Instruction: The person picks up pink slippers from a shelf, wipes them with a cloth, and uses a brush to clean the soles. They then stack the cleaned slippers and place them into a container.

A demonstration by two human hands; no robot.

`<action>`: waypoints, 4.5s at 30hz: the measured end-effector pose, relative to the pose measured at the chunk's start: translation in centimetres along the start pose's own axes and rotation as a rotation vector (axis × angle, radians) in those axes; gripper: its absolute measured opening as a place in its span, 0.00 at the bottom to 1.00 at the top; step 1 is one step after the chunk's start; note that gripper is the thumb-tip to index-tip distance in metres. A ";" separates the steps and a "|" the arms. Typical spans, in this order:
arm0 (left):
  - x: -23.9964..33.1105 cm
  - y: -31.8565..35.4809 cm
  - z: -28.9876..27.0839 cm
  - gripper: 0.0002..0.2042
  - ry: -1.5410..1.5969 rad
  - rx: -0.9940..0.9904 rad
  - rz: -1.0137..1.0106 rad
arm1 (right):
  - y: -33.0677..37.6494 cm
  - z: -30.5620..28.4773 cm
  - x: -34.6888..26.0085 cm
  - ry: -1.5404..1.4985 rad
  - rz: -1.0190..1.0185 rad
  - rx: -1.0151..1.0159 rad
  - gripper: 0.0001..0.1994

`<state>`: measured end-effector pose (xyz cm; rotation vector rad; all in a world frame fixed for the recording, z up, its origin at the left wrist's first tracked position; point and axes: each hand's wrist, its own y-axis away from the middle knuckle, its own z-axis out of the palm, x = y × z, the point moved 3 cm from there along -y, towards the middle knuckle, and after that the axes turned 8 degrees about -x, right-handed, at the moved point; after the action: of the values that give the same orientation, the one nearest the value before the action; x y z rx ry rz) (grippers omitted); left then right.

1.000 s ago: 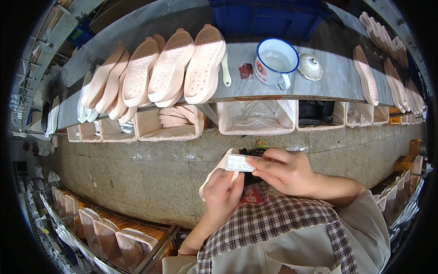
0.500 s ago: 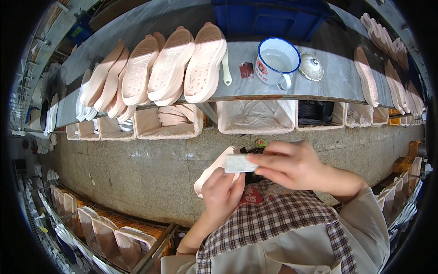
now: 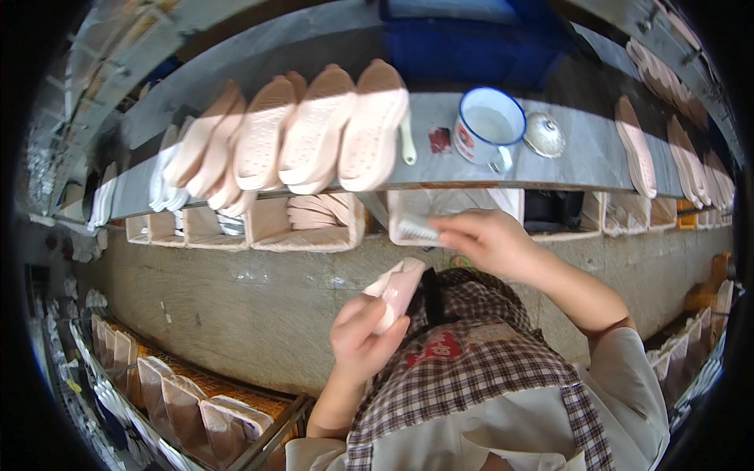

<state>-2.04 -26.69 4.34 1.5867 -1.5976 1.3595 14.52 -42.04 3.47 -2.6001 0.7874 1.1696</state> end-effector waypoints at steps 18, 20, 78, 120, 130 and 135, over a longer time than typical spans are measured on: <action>1.5 -0.2 -5.1 0.13 -0.035 0.121 0.284 | -9.4 3.9 10.0 -0.907 0.220 0.415 0.21; 1.7 0.0 -5.1 0.11 -0.072 0.151 0.215 | -11.0 4.3 10.9 -0.475 0.193 0.554 0.25; -0.5 6.3 -7.3 0.11 0.490 0.582 -0.091 | -2.6 11.7 -6.8 -0.104 -0.391 -0.316 0.59; 9.7 16.3 -13.3 0.32 -0.620 0.676 -0.692 | -6.5 23.9 -13.2 -0.330 -1.299 -0.550 0.58; 2.5 11.7 -13.2 0.32 -0.069 0.910 -0.075 | -6.2 17.9 -9.6 -0.519 -0.898 -0.803 0.63; 4.1 6.5 -12.0 0.46 -0.106 0.443 0.162 | -5.8 15.1 -8.7 -0.611 -0.871 -0.674 0.63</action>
<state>-12.34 -19.06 10.47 1.8354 -1.5899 1.8434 3.19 -28.13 -0.50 -2.2505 -0.8999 1.8892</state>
